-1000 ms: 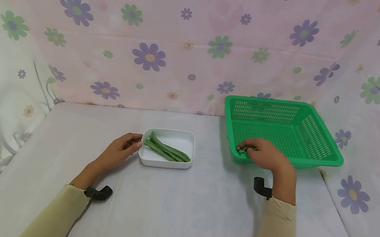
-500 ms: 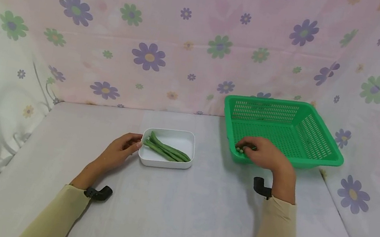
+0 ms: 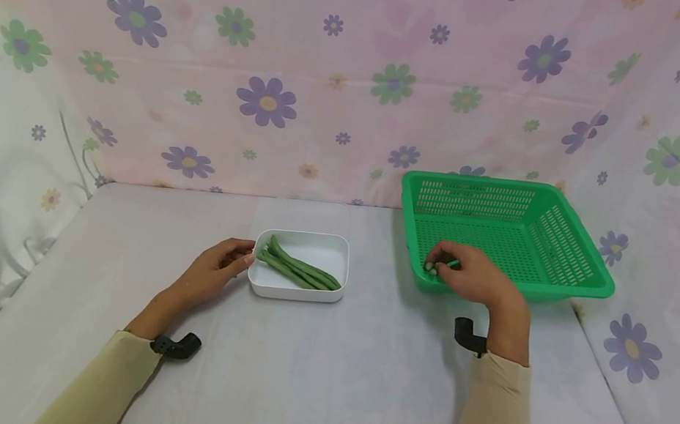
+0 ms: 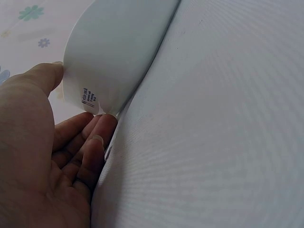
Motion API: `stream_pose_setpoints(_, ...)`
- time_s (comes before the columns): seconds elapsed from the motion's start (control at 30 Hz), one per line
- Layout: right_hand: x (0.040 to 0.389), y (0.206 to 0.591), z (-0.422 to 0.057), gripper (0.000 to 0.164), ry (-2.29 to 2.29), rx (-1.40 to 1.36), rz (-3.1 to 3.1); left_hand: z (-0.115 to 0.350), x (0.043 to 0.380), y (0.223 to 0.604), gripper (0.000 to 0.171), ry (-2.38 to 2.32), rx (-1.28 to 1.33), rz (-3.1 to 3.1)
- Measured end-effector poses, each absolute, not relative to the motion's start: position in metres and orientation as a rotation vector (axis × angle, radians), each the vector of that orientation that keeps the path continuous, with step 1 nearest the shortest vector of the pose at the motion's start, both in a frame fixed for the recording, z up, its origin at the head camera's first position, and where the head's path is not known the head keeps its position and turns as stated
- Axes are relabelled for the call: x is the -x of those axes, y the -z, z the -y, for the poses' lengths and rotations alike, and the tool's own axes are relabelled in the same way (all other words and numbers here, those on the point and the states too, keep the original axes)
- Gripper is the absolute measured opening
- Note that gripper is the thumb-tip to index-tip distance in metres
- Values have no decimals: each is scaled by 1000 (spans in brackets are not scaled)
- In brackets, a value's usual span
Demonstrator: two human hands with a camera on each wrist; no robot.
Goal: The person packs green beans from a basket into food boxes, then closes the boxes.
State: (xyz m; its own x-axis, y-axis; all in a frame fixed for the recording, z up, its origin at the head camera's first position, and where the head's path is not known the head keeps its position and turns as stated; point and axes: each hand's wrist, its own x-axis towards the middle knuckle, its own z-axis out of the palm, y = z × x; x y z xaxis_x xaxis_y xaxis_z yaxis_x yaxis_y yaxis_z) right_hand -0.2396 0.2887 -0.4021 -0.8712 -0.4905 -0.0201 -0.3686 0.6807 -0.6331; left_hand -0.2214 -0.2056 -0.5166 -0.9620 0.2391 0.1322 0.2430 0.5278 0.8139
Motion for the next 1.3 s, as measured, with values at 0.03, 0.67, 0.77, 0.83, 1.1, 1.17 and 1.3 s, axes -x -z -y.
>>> stream_pose_setpoints(0.03, 239, 402, -289, 24, 966, 700, -2701, 206, 221, 516, 47, 1461, 433, 2742)
stream_pose_setpoints(0.67, 240, 404, -288, 19, 1018, 770, -2692, 207, 217, 515, 48, 1435, 415, 2766)
stream_pose_setpoints(0.77, 240, 403, -288, 17, 1028, 767, -2697, 207, 218, 514, 49, 1426, 417, 2766)
stream_pose_setpoints(0.83, 240, 403, -289, 16, 1040, 765, -2697, 206, 219, 515, 49, 1422, 419, 2765)
stream_pose_setpoints(1.1, 242, 407, -291, 14, 1069, 832, -2730, 206, 221, 515, 49, 1439, 434, 2757)
stream_pose_setpoints(1.17, 243, 408, -290, 14, 1092, 848, -2740, 205, 221, 515, 49, 1441, 432, 2759)
stream_pose_setpoints(1.3, 244, 410, -289, 13, 1128, 850, -2768, 205, 220, 514, 49, 1444, 432, 2757)
